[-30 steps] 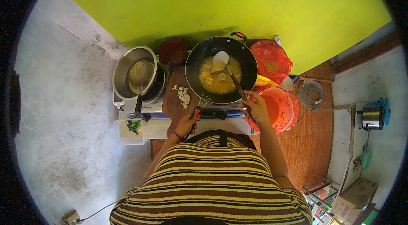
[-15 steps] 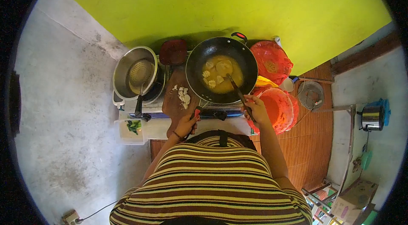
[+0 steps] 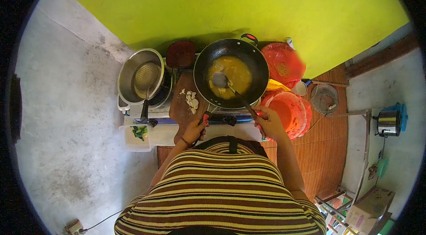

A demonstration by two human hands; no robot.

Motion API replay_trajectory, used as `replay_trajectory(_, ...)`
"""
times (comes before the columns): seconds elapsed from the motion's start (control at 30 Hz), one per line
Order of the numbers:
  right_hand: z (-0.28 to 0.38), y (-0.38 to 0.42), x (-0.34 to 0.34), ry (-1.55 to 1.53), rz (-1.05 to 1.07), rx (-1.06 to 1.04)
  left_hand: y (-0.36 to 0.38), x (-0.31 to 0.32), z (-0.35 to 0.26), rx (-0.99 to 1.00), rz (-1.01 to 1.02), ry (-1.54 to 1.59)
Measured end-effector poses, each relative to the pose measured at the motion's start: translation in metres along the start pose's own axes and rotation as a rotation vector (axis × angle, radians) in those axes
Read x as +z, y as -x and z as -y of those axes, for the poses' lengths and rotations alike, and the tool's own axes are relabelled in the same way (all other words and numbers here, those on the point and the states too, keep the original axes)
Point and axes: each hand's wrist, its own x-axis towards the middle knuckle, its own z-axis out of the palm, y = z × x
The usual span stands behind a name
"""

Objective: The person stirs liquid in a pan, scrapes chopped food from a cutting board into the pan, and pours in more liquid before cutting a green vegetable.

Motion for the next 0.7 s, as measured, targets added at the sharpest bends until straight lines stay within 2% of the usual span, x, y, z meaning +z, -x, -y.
replay_trajectory(0.2, -0.008, -0.006, 0.008, 0.265, -0.204, -0.058, -0.002, -0.001, 0.003, 0.029, -0.009, 0.005)
replay_trajectory(0.3, -0.016, -0.020, 0.017, 0.458, -0.312, -0.339, -0.003, -0.001, 0.006, 0.034, -0.009, 0.027)
replay_trajectory(0.4, -0.013, -0.034, 0.026, 0.748, -0.437, -0.510, -0.002, 0.000, 0.005, 0.021, -0.008, 0.021)
replay_trajectory(0.5, -0.015, -0.046, 0.032, 1.039, -0.486, -0.403, -0.001, 0.001, 0.003, 0.005, -0.016, 0.044)
replay_trajectory(0.6, -0.026, -0.055, 0.035, 1.111, -0.458, -0.341, 0.002, 0.001, 0.000, 0.001, -0.027, 0.036)
replay_trajectory(0.7, -0.037, -0.051, 0.039, 1.118, -0.440, -0.398, 0.003, 0.002, -0.003, 0.011, -0.033, -0.002)
